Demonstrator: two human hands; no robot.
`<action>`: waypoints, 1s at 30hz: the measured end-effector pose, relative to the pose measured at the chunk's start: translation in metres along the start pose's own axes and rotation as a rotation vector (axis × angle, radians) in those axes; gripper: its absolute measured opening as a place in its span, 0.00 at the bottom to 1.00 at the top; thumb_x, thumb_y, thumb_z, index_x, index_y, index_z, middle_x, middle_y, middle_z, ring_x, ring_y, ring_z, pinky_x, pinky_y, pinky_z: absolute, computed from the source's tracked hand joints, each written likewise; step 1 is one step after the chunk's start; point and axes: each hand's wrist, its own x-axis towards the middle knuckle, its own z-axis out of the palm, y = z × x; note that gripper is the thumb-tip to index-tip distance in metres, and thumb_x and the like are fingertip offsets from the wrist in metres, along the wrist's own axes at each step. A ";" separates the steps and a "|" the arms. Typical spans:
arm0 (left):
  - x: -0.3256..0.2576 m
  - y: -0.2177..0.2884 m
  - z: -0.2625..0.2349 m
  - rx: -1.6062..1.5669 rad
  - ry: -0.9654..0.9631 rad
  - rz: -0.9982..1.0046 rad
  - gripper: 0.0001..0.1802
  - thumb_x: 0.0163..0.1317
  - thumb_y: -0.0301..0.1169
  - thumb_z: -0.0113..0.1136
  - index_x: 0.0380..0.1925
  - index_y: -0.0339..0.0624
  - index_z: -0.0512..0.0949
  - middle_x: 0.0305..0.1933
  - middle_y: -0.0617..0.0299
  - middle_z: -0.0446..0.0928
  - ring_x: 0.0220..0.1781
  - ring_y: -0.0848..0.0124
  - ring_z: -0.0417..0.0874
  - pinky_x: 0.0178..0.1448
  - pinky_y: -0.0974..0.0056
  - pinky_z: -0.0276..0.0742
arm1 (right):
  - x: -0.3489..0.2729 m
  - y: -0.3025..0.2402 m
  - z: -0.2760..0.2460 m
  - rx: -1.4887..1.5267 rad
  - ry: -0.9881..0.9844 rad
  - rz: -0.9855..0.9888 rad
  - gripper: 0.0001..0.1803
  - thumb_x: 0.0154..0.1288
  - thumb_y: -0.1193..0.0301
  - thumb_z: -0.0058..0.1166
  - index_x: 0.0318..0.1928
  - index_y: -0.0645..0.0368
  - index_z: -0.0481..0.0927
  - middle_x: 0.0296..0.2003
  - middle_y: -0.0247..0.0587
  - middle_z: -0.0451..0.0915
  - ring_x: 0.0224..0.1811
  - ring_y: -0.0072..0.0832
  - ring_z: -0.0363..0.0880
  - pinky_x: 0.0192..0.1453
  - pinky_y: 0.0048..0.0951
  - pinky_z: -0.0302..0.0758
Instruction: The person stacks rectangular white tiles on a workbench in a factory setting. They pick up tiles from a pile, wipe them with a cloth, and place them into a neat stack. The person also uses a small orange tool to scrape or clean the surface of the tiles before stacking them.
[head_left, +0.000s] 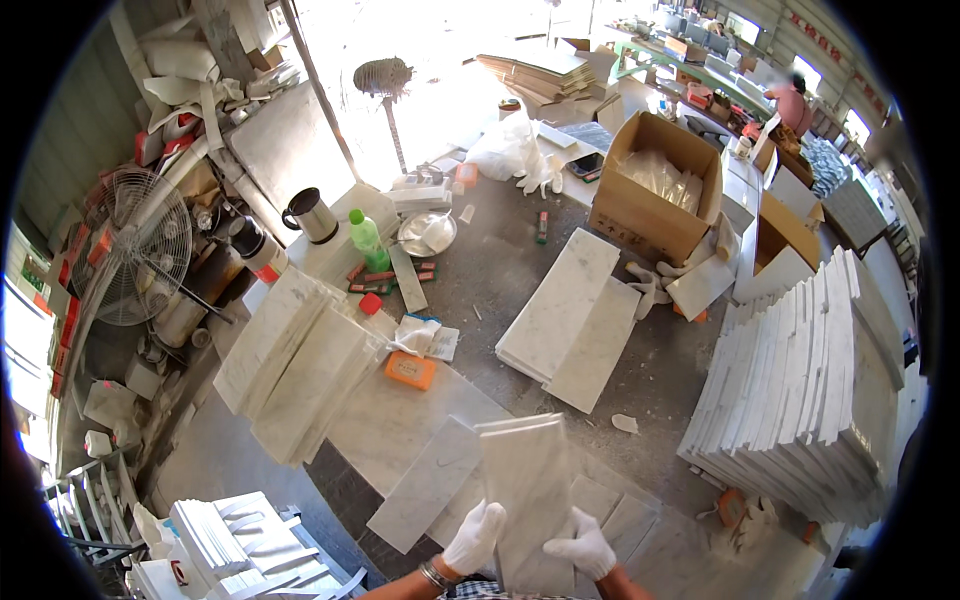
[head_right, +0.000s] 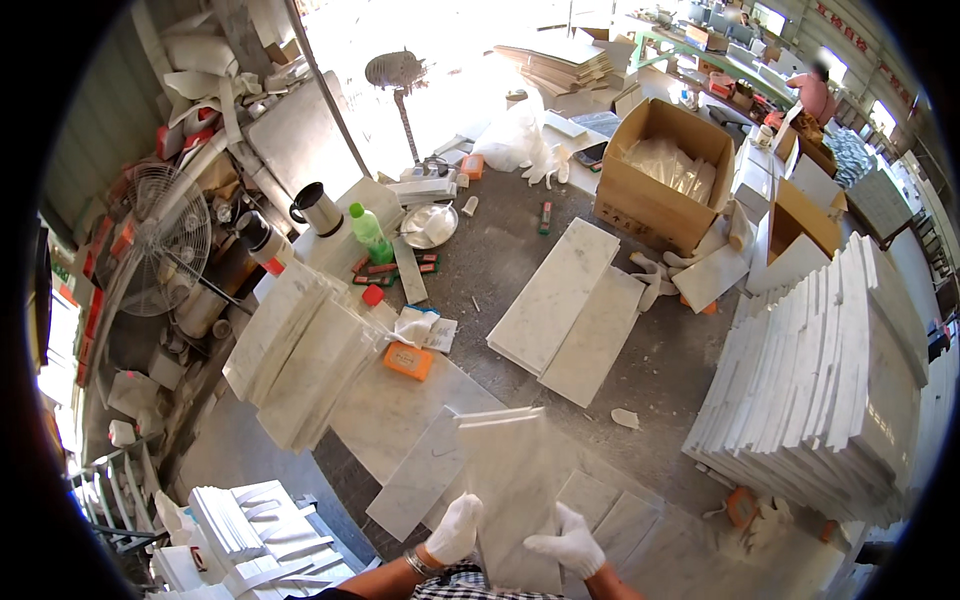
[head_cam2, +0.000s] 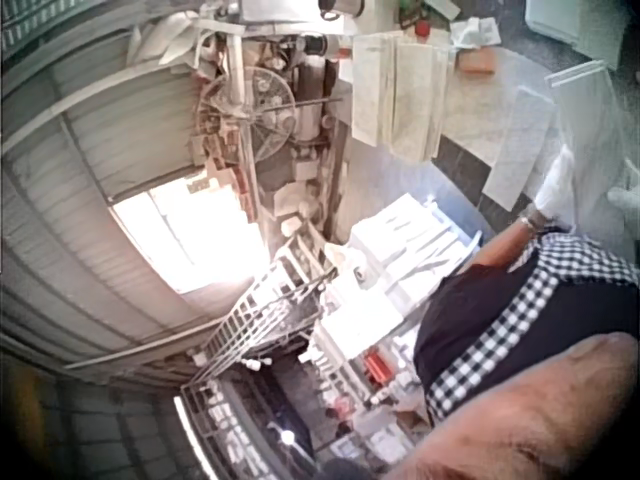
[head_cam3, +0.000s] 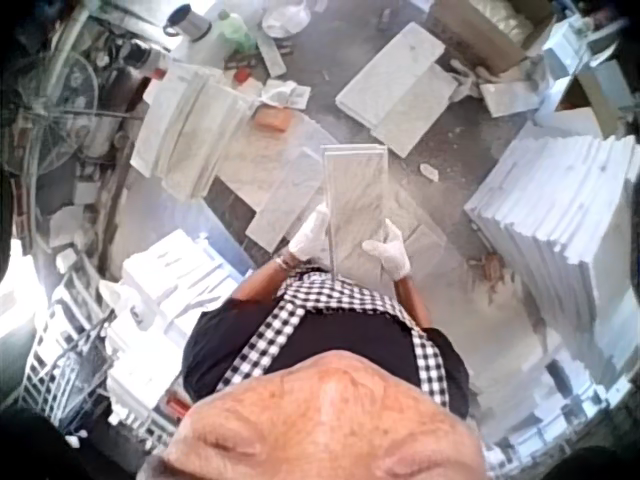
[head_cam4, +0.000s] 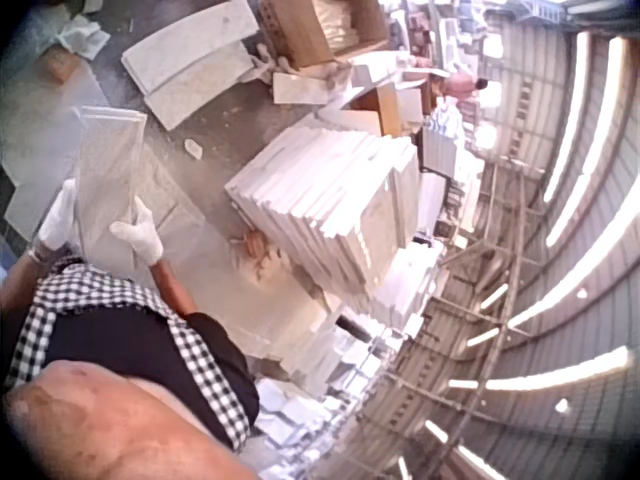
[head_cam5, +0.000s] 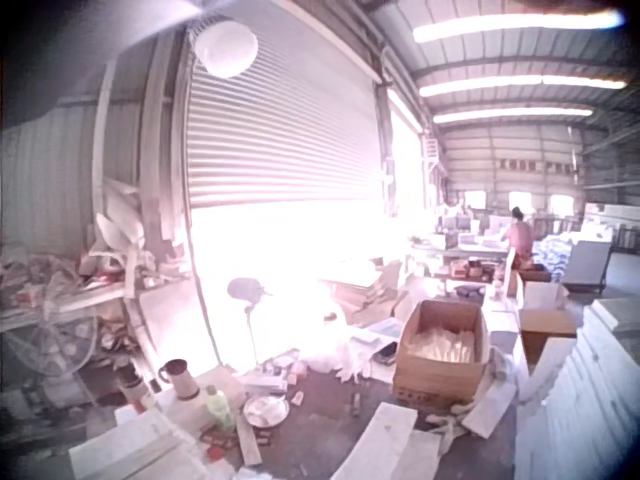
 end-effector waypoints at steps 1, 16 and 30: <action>-0.007 -0.004 0.004 -0.154 0.031 -0.042 0.42 0.80 0.58 0.51 0.77 0.33 0.62 0.75 0.55 0.71 0.74 0.68 0.71 0.76 0.59 0.67 | -0.004 0.006 0.005 0.000 -0.040 0.039 0.41 0.56 0.72 0.78 0.69 0.69 0.74 0.57 0.40 0.84 0.57 0.26 0.82 0.63 0.33 0.79; 0.024 0.017 -0.023 -0.476 0.287 0.150 0.36 0.76 0.56 0.61 0.66 0.33 0.76 0.57 0.65 0.79 0.56 0.76 0.75 0.62 0.65 0.73 | 0.039 -0.050 0.040 -0.485 -0.071 -0.076 0.35 0.69 0.63 0.69 0.69 0.69 0.72 0.50 0.41 0.84 0.54 0.26 0.80 0.62 0.31 0.77; 0.231 0.246 -0.174 0.374 0.310 0.501 0.40 0.75 0.63 0.56 0.51 0.29 0.80 0.45 0.55 0.84 0.47 0.68 0.79 0.56 0.59 0.76 | 0.154 -0.048 -0.057 -1.456 0.985 -0.118 0.27 0.56 0.58 0.69 0.53 0.53 0.74 0.58 0.50 0.69 0.68 0.56 0.64 0.62 0.59 0.66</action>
